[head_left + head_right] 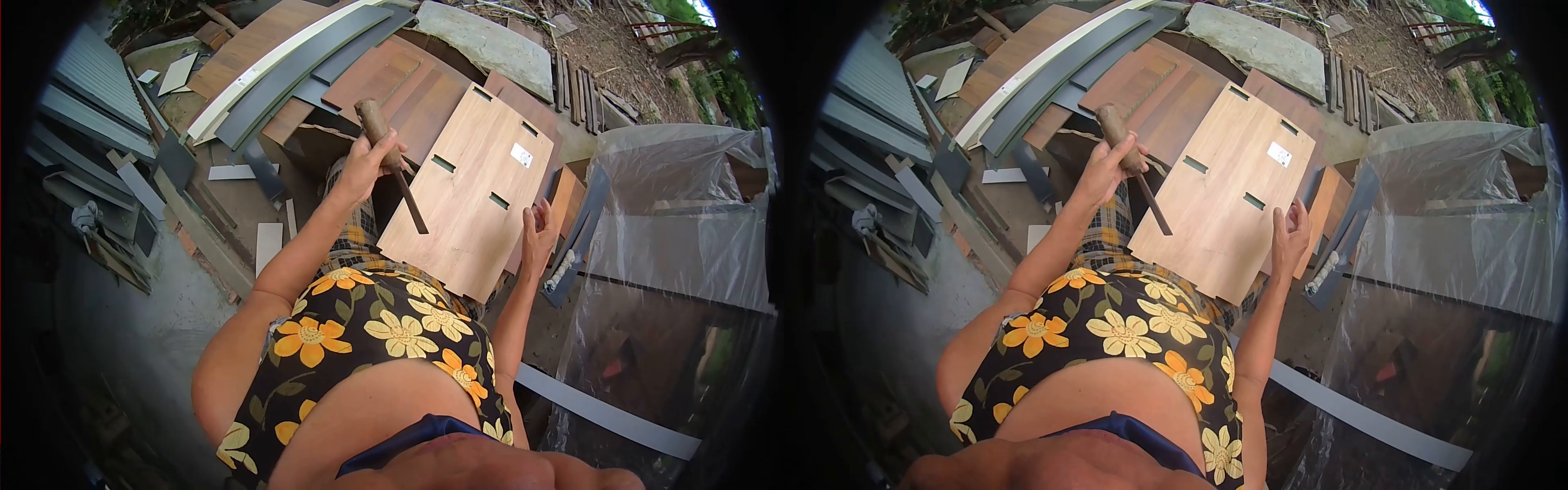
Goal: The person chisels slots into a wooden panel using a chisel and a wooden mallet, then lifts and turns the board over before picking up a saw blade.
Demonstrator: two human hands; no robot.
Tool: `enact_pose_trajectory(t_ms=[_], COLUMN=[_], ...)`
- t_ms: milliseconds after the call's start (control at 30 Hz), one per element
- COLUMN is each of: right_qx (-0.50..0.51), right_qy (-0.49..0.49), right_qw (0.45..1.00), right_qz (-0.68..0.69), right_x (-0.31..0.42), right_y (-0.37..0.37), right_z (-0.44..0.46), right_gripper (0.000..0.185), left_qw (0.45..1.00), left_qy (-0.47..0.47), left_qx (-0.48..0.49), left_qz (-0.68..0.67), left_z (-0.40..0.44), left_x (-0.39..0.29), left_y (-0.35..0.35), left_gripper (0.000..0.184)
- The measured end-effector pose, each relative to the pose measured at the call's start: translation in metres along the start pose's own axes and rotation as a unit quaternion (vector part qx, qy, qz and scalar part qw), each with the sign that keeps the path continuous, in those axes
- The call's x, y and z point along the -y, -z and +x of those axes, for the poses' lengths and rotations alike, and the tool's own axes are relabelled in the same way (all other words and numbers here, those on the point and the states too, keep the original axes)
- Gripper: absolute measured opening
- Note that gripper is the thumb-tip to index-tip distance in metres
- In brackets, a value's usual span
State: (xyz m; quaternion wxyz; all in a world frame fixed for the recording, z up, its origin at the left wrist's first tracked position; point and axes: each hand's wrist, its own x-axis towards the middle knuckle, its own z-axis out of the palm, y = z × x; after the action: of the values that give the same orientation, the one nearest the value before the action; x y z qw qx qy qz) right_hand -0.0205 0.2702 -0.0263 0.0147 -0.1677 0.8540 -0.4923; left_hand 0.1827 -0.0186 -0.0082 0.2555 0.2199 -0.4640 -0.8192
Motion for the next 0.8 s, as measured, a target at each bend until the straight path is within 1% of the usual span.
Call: enact_pose_trajectory(t_ms=[67,133,167,200,233,267,333,367,400,433,467,533,567,600,667,700,733,800], right_qx=[0.129,0.234,0.275,0.317,0.362,0.362,0.355,0.331,0.306,0.274,0.255,0.191,0.146,0.099,0.004,-0.024,-0.053,-0.050], right_qy=[0.012,0.045,0.049,0.054,0.009,0.041,-0.074,-0.052,-0.031,-0.032,-0.012,-0.057,-0.057,-0.059,-0.037,-0.003,-0.040,-0.124], right_qw=[0.989,0.969,0.957,0.942,0.927,0.918,0.917,0.923,0.927,0.936,0.945,0.963,0.977,0.988,0.997,0.999,0.997,0.989], right_qz=[0.076,0.059,0.080,0.099,0.100,0.156,0.167,0.190,0.214,0.218,0.206,0.183,0.144,0.101,0.070,0.033,-0.049,-0.067], right_x=[0.043,0.083,0.084,0.084,0.093,0.078,0.093,0.082,0.070,0.067,0.058,0.042,0.031,0.021,-0.007,-0.035,-0.025,-0.027], right_y=[-0.018,-0.032,-0.042,-0.051,-0.054,-0.068,-0.064,-0.065,-0.064,-0.060,-0.055,-0.040,-0.031,-0.023,-0.010,-0.003,0.007,0.016], right_z=[-0.018,-0.039,-0.046,-0.051,-0.057,-0.062,-0.069,-0.070,-0.069,-0.070,-0.068,-0.058,-0.052,-0.043,-0.025,-0.011,-0.009,0.002], right_gripper=[0.068,0.072,0.075,0.077,0.076,0.062,0.046,0.041,0.036,0.031,0.026,0.032,0.031,0.031,0.038,0.042,0.043,0.044], left_qw=[0.999,0.997,0.996,0.995,0.993,0.990,0.983,0.978,0.975,0.971,0.965,0.969,0.961,0.958,0.963,0.966,0.971,0.964], left_qy=[0.027,0.043,0.022,0.013,0.002,-0.008,-0.013,-0.015,0.015,-0.003,-0.018,-0.040,-0.072,-0.066,-0.063,-0.077,-0.049,-0.047], left_qx=[0.040,0.069,0.083,0.092,0.097,0.102,0.123,0.134,0.154,0.153,0.154,0.130,0.089,0.067,0.040,0.043,0.030,0.007], left_qz=[0.014,0.012,0.018,0.021,0.061,0.101,0.138,0.157,0.161,0.185,0.211,0.208,0.253,0.272,0.259,0.244,0.231,0.260], left_z=[-0.003,-0.005,-0.008,-0.011,-0.006,-0.001,0.000,0.000,-0.005,-0.004,-0.004,-0.004,-0.005,-0.003,0.000,-0.002,-0.007,-0.010], left_x=[0.012,0.027,0.032,0.033,0.048,0.064,0.066,0.066,0.055,0.053,0.052,0.058,0.058,0.063,0.075,0.076,0.071,0.077], left_y=[-0.023,-0.044,-0.055,-0.065,-0.067,-0.066,-0.068,-0.067,-0.067,-0.064,-0.060,-0.048,-0.042,-0.030,-0.003,0.009,0.017,0.040], left_gripper=[0.034,0.042,0.052,0.051,0.047,0.043,0.043,0.043,0.043,0.043,0.042,0.041,0.043,0.044,0.045,0.043,0.041,0.039])
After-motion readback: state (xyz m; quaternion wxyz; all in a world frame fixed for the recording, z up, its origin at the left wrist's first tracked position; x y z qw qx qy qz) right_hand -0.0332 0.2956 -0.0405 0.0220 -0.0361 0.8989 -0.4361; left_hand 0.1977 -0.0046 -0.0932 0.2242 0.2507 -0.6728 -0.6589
